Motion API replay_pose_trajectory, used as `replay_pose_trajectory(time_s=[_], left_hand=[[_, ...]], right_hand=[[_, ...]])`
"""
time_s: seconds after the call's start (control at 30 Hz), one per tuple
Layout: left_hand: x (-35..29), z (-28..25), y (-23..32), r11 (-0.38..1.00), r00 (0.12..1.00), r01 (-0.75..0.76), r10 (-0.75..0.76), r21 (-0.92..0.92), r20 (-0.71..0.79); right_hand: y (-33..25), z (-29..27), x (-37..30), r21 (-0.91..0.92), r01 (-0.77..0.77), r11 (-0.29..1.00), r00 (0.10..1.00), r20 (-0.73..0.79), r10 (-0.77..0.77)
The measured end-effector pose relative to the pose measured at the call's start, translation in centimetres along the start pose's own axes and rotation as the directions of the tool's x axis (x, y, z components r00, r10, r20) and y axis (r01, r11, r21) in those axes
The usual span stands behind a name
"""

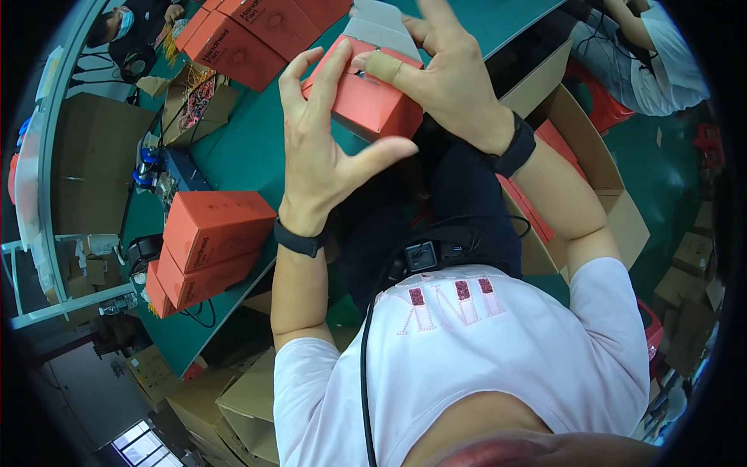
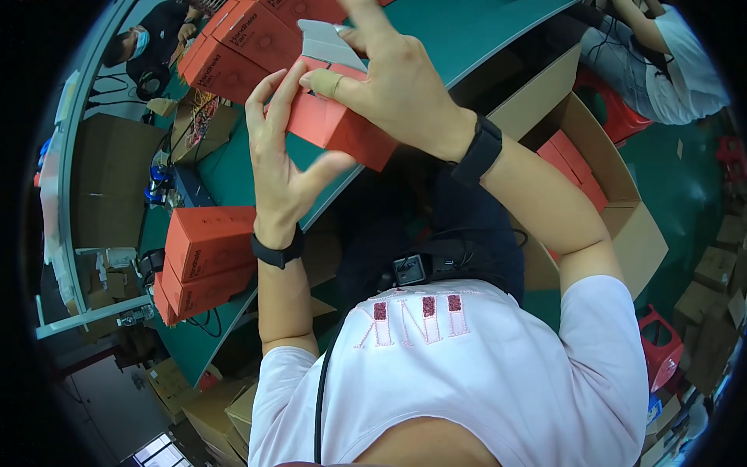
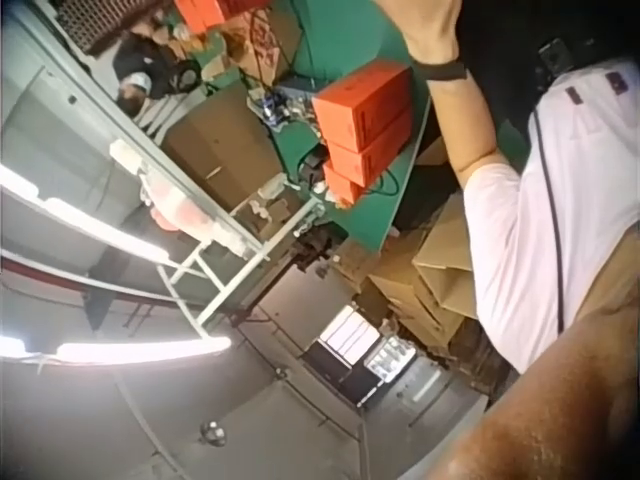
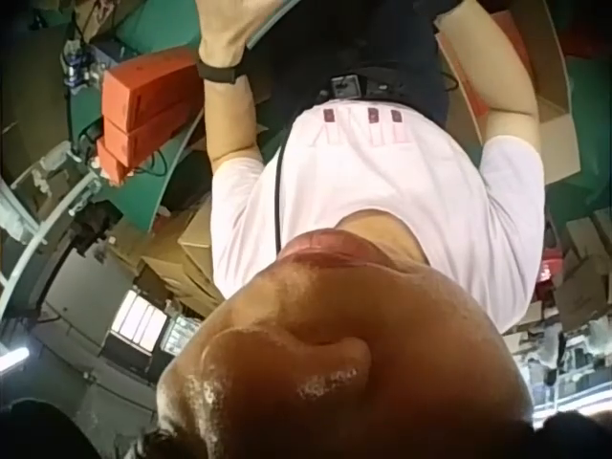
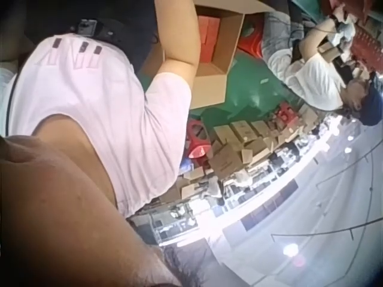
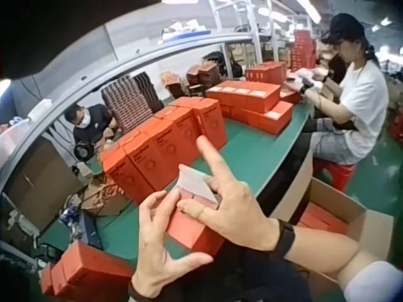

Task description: Packaging small items into protective foam pouches and then into red cardboard boxes.

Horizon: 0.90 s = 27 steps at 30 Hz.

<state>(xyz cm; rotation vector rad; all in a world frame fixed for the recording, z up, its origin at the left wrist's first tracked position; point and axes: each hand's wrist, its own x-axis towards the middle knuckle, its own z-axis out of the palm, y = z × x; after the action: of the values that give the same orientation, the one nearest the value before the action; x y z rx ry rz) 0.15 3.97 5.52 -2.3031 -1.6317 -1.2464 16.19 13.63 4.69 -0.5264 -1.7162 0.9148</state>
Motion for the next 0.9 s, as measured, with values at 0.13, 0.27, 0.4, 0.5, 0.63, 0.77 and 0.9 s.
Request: replay_pose_trajectory(time_s=[0.13,0.27,0.4,0.5,0.63,0.77,0.9], left_hand=[[-0.9,0.6,-0.2,0.984,0.99,0.144,-0.144,0.103,-0.01],[-1.8,1.7,-0.7,0.977,0.969,0.182,-0.16,0.107,-0.19],[-2.6,1.8,-1.0,0.978,0.951,0.209,-0.201,0.013,-0.236],[-2.8,1.8,-1.3,0.977,0.944,0.214,-0.21,-0.01,-0.256],[-2.9,2.1,-1.1,0.979,0.95,0.203,-0.193,0.013,-0.247],[-2.9,2.9,-0.2,0.976,0.952,0.219,-0.212,0.007,-0.222],[-2.4,3.7,1.3,0.978,0.954,0.209,-0.207,-0.015,-0.216]], right_hand=[[0.5,0.7,0.0,-0.28,0.389,0.877,0.912,0.254,-0.324],[0.4,1.6,0.6,-0.224,0.255,0.941,0.951,0.233,-0.202],[0.2,-0.1,2.8,-0.098,-0.297,0.95,0.755,0.585,0.296],[0.8,0.9,2.5,-0.054,-0.319,0.946,0.795,0.529,0.298],[0.5,3.2,1.0,-0.253,0.133,0.958,0.984,0.149,-0.098],[0.5,1.4,0.3,-0.276,0.21,0.938,0.956,0.259,-0.137],[-0.2,-1.5,-0.5,-0.469,0.64,0.609,0.752,0.548,-0.367]])
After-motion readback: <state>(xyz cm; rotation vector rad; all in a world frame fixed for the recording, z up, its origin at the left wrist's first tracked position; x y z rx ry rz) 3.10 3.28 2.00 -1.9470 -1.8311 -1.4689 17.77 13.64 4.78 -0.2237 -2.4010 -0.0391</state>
